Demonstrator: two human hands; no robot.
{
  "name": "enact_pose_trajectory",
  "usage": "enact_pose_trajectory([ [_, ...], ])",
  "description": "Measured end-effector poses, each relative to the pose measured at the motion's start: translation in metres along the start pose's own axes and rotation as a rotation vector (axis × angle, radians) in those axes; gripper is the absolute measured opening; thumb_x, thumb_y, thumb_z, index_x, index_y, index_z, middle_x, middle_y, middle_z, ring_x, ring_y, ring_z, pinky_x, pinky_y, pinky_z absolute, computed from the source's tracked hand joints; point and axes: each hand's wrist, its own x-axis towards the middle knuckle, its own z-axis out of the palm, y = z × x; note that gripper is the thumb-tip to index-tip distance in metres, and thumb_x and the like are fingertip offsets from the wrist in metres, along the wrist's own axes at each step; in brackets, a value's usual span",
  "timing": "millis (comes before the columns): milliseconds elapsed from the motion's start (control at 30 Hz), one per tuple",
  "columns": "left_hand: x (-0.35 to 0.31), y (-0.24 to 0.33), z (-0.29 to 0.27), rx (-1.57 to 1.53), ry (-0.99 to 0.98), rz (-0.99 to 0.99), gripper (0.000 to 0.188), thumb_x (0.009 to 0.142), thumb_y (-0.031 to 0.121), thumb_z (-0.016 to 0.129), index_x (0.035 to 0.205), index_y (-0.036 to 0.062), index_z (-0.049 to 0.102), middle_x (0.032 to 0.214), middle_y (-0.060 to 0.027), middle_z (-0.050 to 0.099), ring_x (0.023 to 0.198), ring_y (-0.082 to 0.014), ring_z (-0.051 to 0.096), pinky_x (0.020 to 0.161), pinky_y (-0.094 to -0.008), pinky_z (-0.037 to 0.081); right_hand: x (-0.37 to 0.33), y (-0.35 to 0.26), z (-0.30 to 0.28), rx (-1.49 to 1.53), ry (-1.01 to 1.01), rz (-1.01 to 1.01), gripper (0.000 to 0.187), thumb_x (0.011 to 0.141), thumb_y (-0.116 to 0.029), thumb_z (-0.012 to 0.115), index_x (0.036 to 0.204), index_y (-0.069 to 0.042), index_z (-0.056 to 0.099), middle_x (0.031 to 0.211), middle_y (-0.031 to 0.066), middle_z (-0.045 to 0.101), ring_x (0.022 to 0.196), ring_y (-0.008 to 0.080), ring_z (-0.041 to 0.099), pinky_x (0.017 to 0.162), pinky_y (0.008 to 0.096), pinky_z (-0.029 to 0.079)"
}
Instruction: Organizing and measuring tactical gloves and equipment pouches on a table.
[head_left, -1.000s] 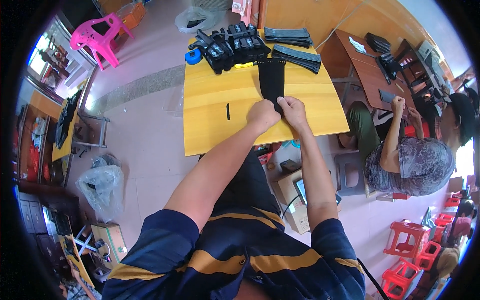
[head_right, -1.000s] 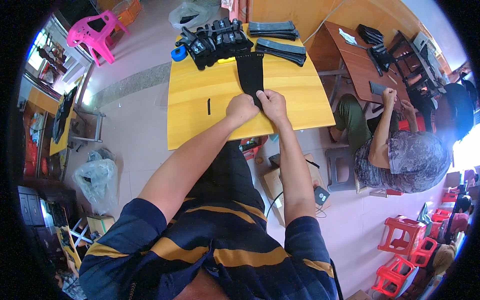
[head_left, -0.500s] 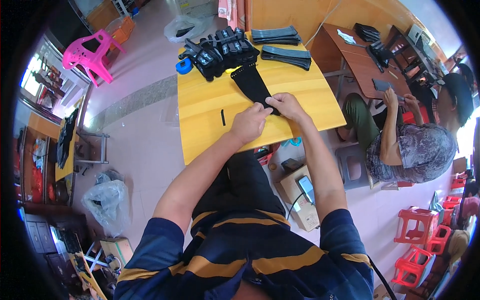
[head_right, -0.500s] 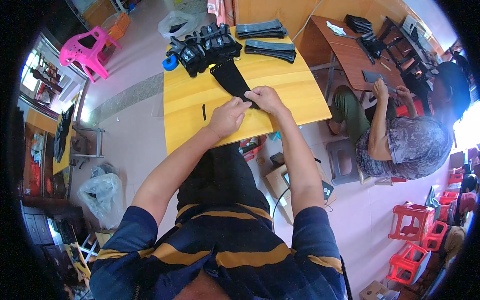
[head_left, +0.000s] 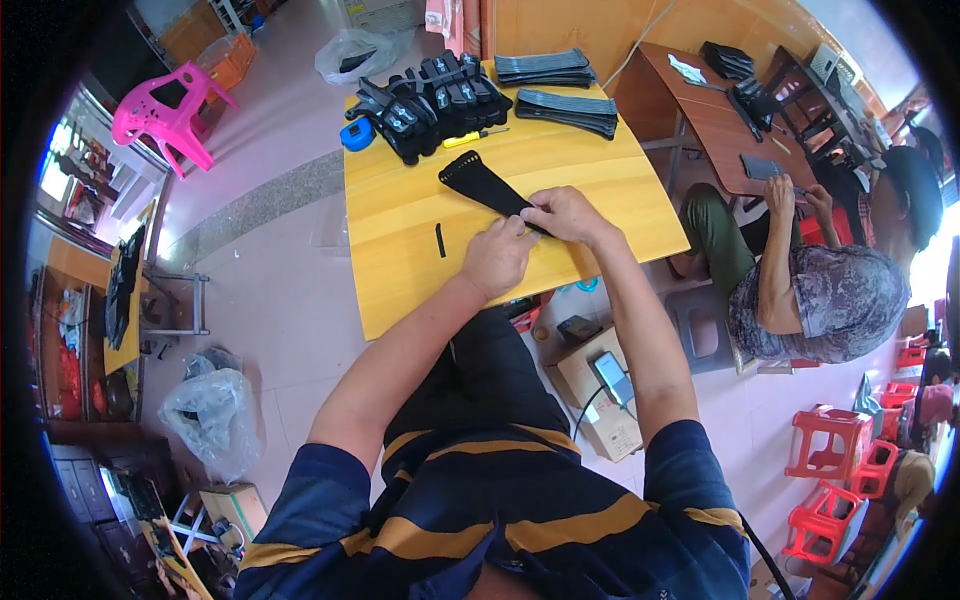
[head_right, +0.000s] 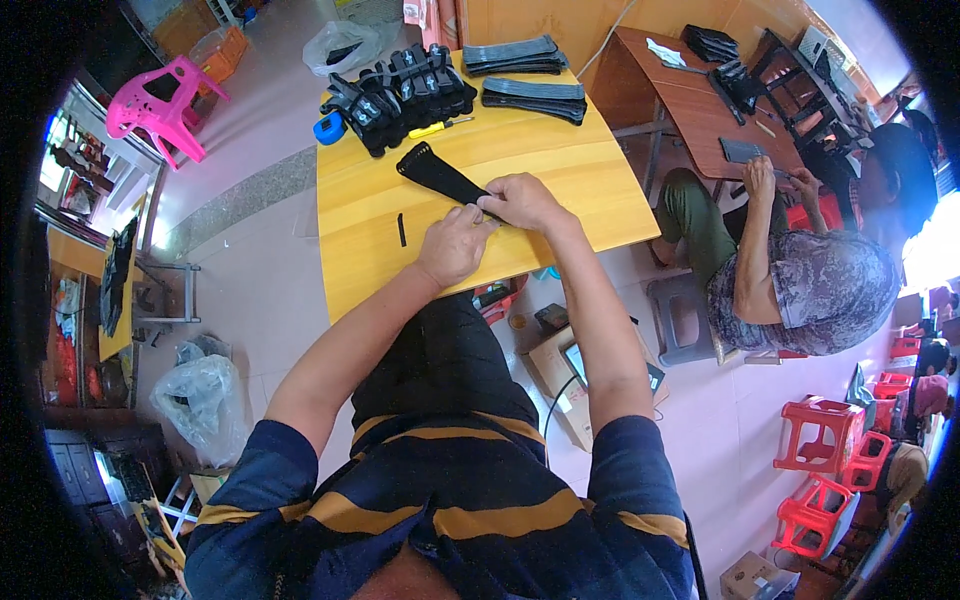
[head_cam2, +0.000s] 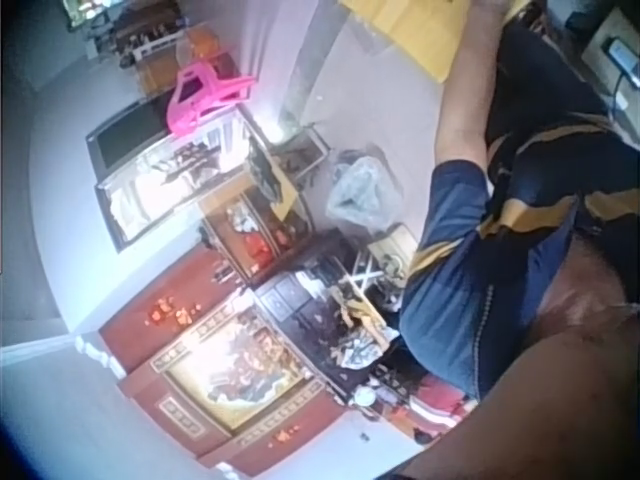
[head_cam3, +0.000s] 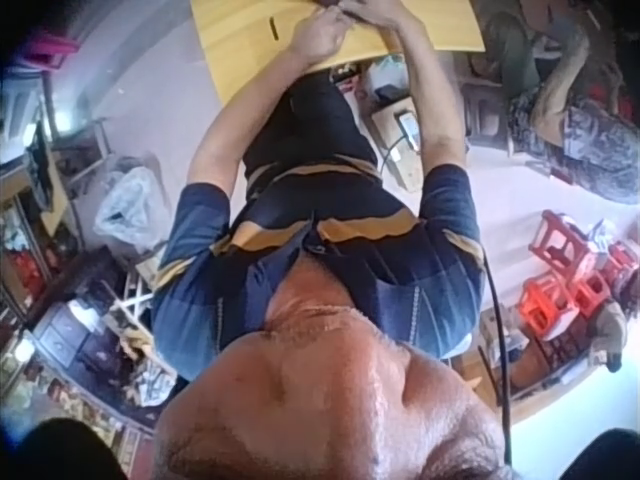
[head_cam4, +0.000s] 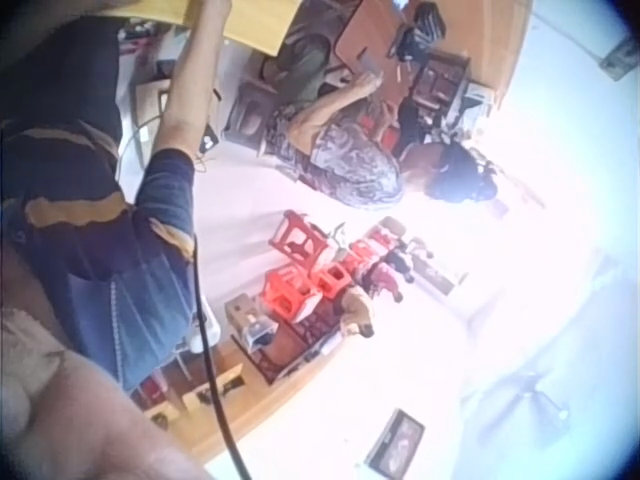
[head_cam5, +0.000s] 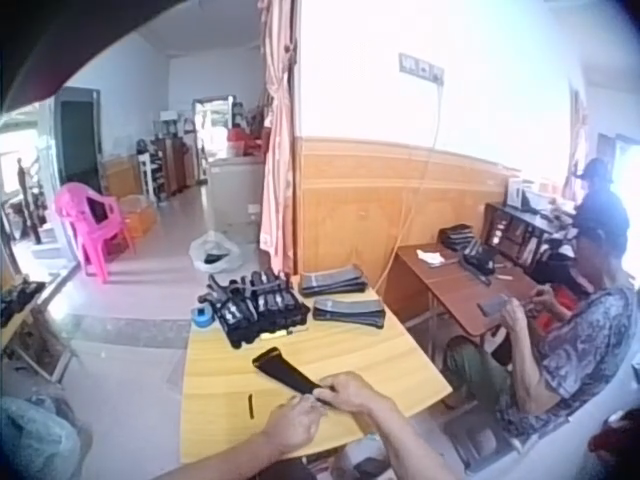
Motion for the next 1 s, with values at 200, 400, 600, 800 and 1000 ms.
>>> enact_pose_trajectory([
  [200,-0.001,0.002,0.000,-0.011,0.002,-0.017,0.028,0.086,0.012,0.059,0.110,0.0078,0.073,0.095,-0.0107,0.060,0.091,-0.0308,0.062,0.072,-0.0462,0.055,0.009,-0.019,-0.015,-0.267,-0.034,0.047,0.030,0.091,-0.034,0.065,0.086,-0.005,0.073,0.084,0.0215,0.070,0.084,0.0411,0.068,0.078,0.0489,0.054],
  [400,0.001,0.000,0.000,-0.017,-0.023,0.041,0.028,0.087,0.013,0.060,0.111,0.0064,0.072,0.095,-0.0108,0.059,0.090,-0.0310,0.061,0.075,-0.0461,0.054,0.050,0.021,-0.029,0.264,0.625,0.199,0.044,0.100,-0.040,0.053,0.087,0.000,0.067,0.081,0.0243,0.067,0.079,0.0408,0.067,0.073,0.0464,0.051],
  [600,-0.005,0.003,-0.003,-0.051,0.011,-0.098,0.051,0.089,0.022,0.063,0.137,0.0067,0.057,0.129,-0.0139,0.056,0.119,-0.0349,0.054,0.095,-0.0481,0.048,0.059,-0.021,-0.098,0.009,0.825,0.140,0.037,0.100,-0.038,0.057,0.095,-0.003,0.069,0.087,0.0258,0.068,0.085,0.0424,0.068,0.074,0.0464,0.052],
  [800,-0.001,0.000,-0.002,0.049,-0.248,-0.002,0.073,0.097,0.045,0.057,0.153,0.0007,0.040,0.162,-0.0163,0.033,0.152,-0.0383,0.023,0.122,-0.0571,0.019,0.036,0.000,-0.106,-0.128,0.719,0.101,0.036,0.097,-0.036,0.062,0.091,-0.001,0.067,0.077,0.0239,0.064,0.073,0.0404,0.065,0.068,0.0452,0.050],
  [1000,-0.005,0.019,-0.005,0.042,-0.347,-0.040,0.084,0.096,0.055,0.055,0.155,-0.0011,0.036,0.164,-0.0179,0.030,0.155,-0.0386,0.017,0.125,-0.0572,0.013,0.013,0.010,-0.083,-0.026,0.643,0.103,0.036,0.099,-0.031,0.062,0.084,0.002,0.059,0.065,0.0181,0.053,0.058,0.0233,0.052,0.059,0.0382,0.044],
])
